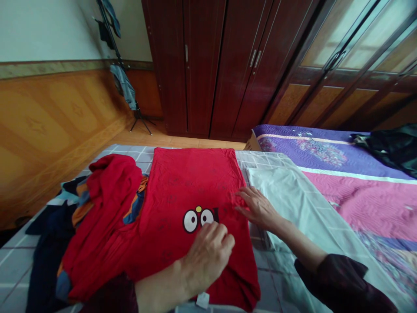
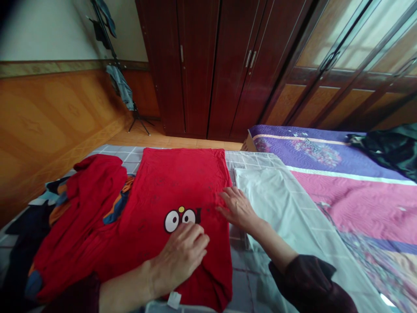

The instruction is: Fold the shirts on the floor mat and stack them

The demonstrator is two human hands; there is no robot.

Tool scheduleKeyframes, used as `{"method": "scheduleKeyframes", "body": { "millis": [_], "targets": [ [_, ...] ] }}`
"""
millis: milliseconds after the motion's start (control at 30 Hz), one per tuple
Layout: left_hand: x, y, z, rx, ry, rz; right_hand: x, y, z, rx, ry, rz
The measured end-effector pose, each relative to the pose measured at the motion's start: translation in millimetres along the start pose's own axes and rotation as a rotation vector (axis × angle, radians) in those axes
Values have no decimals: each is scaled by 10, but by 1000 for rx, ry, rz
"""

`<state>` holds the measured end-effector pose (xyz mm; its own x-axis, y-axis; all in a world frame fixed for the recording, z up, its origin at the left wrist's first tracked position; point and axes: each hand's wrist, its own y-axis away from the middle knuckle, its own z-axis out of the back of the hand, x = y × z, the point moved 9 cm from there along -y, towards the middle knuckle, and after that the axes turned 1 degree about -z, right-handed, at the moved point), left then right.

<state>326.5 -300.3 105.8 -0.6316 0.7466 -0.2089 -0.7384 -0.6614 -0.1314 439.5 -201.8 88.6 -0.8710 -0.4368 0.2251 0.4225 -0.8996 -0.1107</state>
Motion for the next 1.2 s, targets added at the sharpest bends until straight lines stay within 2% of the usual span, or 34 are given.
{"method": "scheduleKeyframes", "body": {
  "millis": [100,167,233,333,367,467,533,600,700,767,867,967,1067,1133,1200],
  "targets": [
    [-476,109,-127,-94,-32,-329,304,150,-155,-73,67,117],
    [-634,177,-313,-113,-76,-416,436,212,-350,-47,94,182],
    [-688,216,-467,-125,-109,-433,449,216,-416,-104,144,150],
    [-670,252,-560,-117,-99,-426,433,219,-299,-291,191,22],
    [-648,268,-544,-112,-81,-427,492,230,-297,-303,184,42],
    [-491,359,-358,-69,27,-421,781,289,-445,-211,165,245],
    [-180,463,-112,-57,98,-279,864,309,-487,-221,173,282],
    [363,682,212,-116,110,34,885,283,-433,-289,160,237],
    [1227,1390,648,-245,-10,588,1139,227,-358,-277,84,292],
    [1581,1919,709,-180,-109,862,1484,223,-343,-205,21,411],
    [1752,2474,592,-32,-178,1075,2079,254,-411,-51,-94,616],
    [1711,2708,469,-7,-170,1166,2517,255,-641,179,-213,735],
    [1686,2769,394,-41,-47,1185,2680,241,-921,410,-303,740],
    [1707,2775,438,-108,44,1180,2685,242,-1018,488,-347,726],
    [1732,2728,560,-218,144,1161,2662,252,-1033,513,-370,716]
  ]
}}
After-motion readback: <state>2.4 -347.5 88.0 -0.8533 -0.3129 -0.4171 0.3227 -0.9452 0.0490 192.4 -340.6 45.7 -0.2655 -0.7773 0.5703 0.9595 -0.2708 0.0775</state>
